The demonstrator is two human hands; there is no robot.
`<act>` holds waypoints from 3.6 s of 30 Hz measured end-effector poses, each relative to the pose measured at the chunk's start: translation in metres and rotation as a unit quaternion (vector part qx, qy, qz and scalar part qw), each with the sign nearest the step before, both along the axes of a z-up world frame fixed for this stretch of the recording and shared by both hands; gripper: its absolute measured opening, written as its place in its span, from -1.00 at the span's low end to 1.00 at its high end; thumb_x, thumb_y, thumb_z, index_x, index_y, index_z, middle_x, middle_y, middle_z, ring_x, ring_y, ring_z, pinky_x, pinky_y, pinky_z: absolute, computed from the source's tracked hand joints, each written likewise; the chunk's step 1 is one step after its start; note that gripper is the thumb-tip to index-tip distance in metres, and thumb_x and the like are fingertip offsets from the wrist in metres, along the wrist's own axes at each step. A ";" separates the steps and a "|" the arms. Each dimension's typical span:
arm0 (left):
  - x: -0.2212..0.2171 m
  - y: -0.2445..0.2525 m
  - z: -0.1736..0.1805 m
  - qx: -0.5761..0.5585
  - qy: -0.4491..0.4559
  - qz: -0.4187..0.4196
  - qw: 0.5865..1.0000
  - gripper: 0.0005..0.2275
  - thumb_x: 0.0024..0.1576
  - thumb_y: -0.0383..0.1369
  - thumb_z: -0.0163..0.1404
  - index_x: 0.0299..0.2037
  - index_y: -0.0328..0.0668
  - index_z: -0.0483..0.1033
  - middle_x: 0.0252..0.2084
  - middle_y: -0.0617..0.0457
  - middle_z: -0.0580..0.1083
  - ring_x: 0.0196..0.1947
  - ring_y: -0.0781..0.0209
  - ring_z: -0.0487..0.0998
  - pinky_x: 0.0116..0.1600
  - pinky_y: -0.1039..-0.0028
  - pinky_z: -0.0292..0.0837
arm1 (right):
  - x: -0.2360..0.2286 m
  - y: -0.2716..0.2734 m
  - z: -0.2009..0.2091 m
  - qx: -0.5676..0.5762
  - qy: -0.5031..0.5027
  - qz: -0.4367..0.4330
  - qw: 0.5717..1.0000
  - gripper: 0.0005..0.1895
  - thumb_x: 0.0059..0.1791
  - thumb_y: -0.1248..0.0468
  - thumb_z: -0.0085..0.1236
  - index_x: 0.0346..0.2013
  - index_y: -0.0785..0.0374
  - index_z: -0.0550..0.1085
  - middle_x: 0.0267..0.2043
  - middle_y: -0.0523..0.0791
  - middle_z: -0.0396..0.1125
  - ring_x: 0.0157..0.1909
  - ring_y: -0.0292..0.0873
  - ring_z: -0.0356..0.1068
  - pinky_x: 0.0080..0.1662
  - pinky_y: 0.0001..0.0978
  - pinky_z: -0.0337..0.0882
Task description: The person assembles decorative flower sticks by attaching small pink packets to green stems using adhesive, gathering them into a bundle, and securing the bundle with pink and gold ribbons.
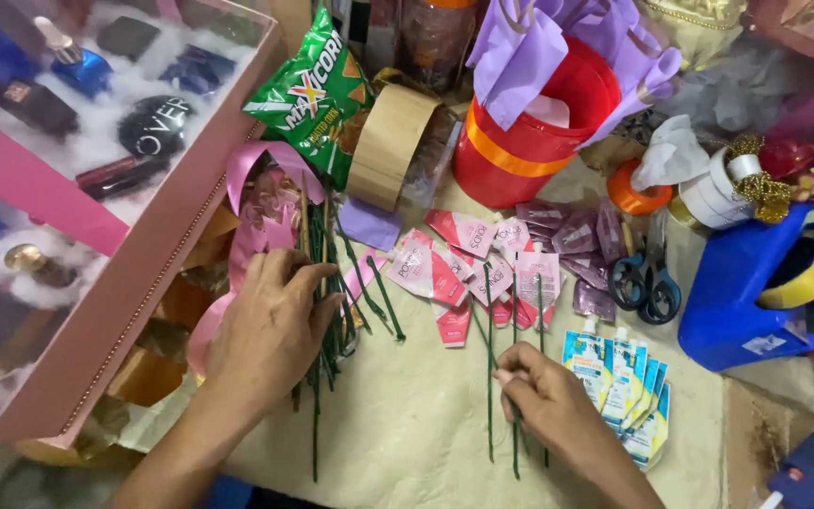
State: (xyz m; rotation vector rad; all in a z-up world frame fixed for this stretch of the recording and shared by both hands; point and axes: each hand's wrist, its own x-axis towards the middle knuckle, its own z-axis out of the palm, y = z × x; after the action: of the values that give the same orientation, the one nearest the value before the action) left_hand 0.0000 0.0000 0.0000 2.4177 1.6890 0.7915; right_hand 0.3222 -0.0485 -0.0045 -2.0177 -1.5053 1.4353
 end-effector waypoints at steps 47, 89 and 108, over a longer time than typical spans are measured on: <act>0.097 -0.016 0.011 0.237 -0.130 -0.393 0.879 -0.87 0.34 -0.59 -0.08 -0.21 -0.39 0.54 -0.23 -0.08 0.32 -0.41 0.10 0.38 -0.22 0.36 0.46 | -0.013 0.013 -0.025 0.094 0.391 -0.038 0.915 -0.88 -0.05 0.32 0.11 -0.29 0.30 0.53 -0.33 -0.14 0.39 -0.26 -0.23 0.32 -0.15 -0.39 0.26; -0.007 0.008 -0.006 -0.265 0.041 0.118 0.956 -0.49 0.12 -0.15 0.14 0.27 0.05 0.29 -0.01 -0.06 0.37 0.07 -0.20 0.50 -0.07 -0.06 0.55 | -0.075 0.072 0.009 0.098 -0.092 0.151 0.979 -0.55 -0.06 0.20 -0.02 0.10 0.11 0.57 -0.22 0.16 0.56 -0.04 0.29 0.52 0.08 0.10 0.44; 0.033 0.021 -0.059 -0.066 0.164 -0.059 0.982 -0.60 0.18 -0.07 0.07 0.20 0.09 0.46 -0.13 -0.04 0.27 -0.16 0.01 0.32 -0.32 0.26 0.43 | -0.088 0.024 -0.051 0.217 -0.354 0.243 0.877 -0.92 0.02 0.21 -0.08 -0.23 0.11 0.31 -0.22 -0.09 0.31 -0.19 0.03 0.36 -0.13 -0.07 0.35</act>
State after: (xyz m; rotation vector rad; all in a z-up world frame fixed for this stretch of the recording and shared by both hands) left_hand 0.0333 0.0206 -0.0594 2.6351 1.6142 0.2642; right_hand 0.2340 -0.0244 -0.0551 -2.0322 -2.4897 0.3372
